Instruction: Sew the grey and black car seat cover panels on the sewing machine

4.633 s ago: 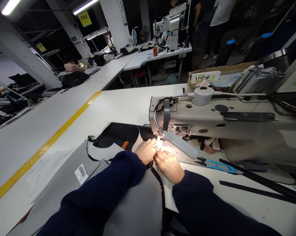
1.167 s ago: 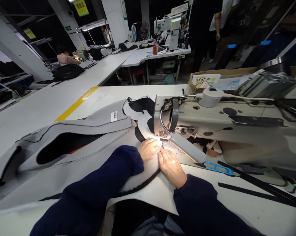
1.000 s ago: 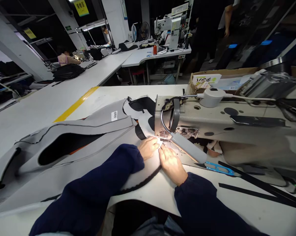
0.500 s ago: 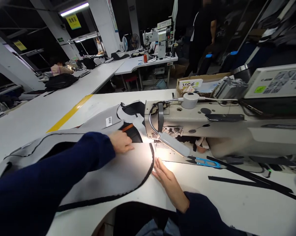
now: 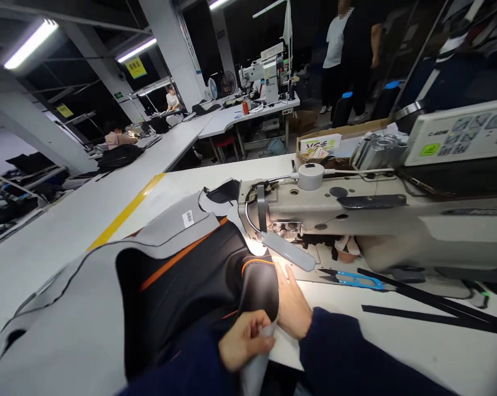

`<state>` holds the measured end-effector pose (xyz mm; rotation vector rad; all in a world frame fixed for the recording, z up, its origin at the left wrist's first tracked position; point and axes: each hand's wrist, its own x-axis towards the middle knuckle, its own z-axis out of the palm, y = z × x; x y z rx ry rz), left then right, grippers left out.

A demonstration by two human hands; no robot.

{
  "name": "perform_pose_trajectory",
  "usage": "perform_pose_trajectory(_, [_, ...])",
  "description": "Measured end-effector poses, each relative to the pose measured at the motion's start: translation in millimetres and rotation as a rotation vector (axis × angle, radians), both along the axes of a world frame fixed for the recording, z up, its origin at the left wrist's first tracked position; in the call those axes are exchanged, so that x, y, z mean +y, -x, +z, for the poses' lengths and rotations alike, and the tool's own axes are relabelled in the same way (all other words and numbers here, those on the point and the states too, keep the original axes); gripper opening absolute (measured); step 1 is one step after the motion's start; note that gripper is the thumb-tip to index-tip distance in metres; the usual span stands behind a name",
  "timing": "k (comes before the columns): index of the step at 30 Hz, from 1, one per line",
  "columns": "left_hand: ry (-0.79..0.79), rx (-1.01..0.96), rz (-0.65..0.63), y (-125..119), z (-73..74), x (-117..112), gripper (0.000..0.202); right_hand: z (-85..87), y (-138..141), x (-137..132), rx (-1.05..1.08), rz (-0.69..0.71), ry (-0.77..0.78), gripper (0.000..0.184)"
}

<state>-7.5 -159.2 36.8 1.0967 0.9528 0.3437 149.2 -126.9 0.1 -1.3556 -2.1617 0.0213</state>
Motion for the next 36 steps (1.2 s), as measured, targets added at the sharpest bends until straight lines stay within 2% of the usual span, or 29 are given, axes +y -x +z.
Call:
perform_pose_trajectory(3, [-0.061, -0.113, 0.252, 7.1, -19.9, -29.5, 0.054, 1.6, -12.3, 4.4, 0.006, -0.001, -0.017, 0.051])
perform_pose_trajectory(5, [-0.094, -0.102, 0.312, 5.4, -27.8, -42.8, 0.051, 2.3, -18.0, 12.1, 0.018, 0.016, -0.029, 0.047])
perform_pose_trajectory(8, [-0.214, 0.051, 0.256, 1.7, -32.0, -50.3, 0.047, 0.6, -23.4, 26.7, 0.058, -0.015, -0.034, 0.038])
perform_pose_trajectory(10, [-0.348, 0.203, 0.172, 1.6, -25.5, -47.2, 0.04, -2.2, -25.5, 34.6, 0.075, 0.034, -0.051, 0.035])
perform_pose_trajectory(11, [-0.438, 0.251, 0.104, 2.8, -18.4, -42.5, 0.035, -3.9, -26.6, 37.5, 0.086, 0.104, -0.059, 0.036])
perform_pose_trajectory(13, [-0.664, 0.224, -0.082, 8.1, 2.8, -24.9, 0.027, -7.4, -30.3, 41.4, 0.111, 0.3, -0.059, 0.038])
perform_pose_trajectory(15, [-0.955, 0.109, -0.222, 17.3, 27.4, 4.3, 0.03, -11.2, -36.8, 43.3, 0.104, 0.438, -0.035, 0.036])
perform_pose_trajectory(17, [-1.229, 0.176, -0.185, 27.8, 45.6, 41.7, 0.034, -16.1, -44.0, 43.9, 0.059, 0.488, -0.004, 0.034])
perform_pose_trajectory(19, [-1.444, 0.426, -0.234, 35.1, 50.7, 80.5, 0.035, -22.9, -49.0, 43.5, -0.012, 0.472, -0.006, 0.034])
perform_pose_trajectory(21, [-1.574, 0.664, -0.446, 35.4, 43.0, 113.8, 0.039, -31.0, -50.0, 42.6, -0.104, 0.437, -0.043, 0.036])
perform_pose_trajectory(23, [-1.622, 0.802, -0.656, 28.2, 28.9, 137.5, 0.04, -38.6, -47.6, 42.1, -0.184, 0.412, -0.091, 0.037])
perform_pose_trajectory(25, [-1.614, 0.858, -0.728, 16.8, 15.3, 150.2, 0.027, -43.7, -43.1, 43.0, -0.216, 0.406, -0.113, 0.035])
perform_pose_trajectory(27, [-1.561, 0.874, -0.683, 5.2, 6.6, 153.1, 0.026, -45.9, -37.5, 45.8, -0.226, 0.398, -0.122, 0.031])
perform_pose_trajectory(29, [-1.483, 0.885, -0.58, -4.2, 2.8, 149.4, 0.026, -46.5, -31.1, 50.0, -0.237, 0.39, -0.142, 0.028])
perform_pose_trajectory(32, [-1.363, 0.897, -0.451, -13.5, 2.0, 140.1, 0.022, -47.3, -21.1, 55.5, -0.227, 0.368, -0.18, 0.028])
perform_pose_trajectory(36, [-1.238, 0.891, -0.379, -20.6, 2.5, 135.4, 0.023, -53.6, -9.4, 56.9, -0.163, 0.289, -0.169, 0.03])
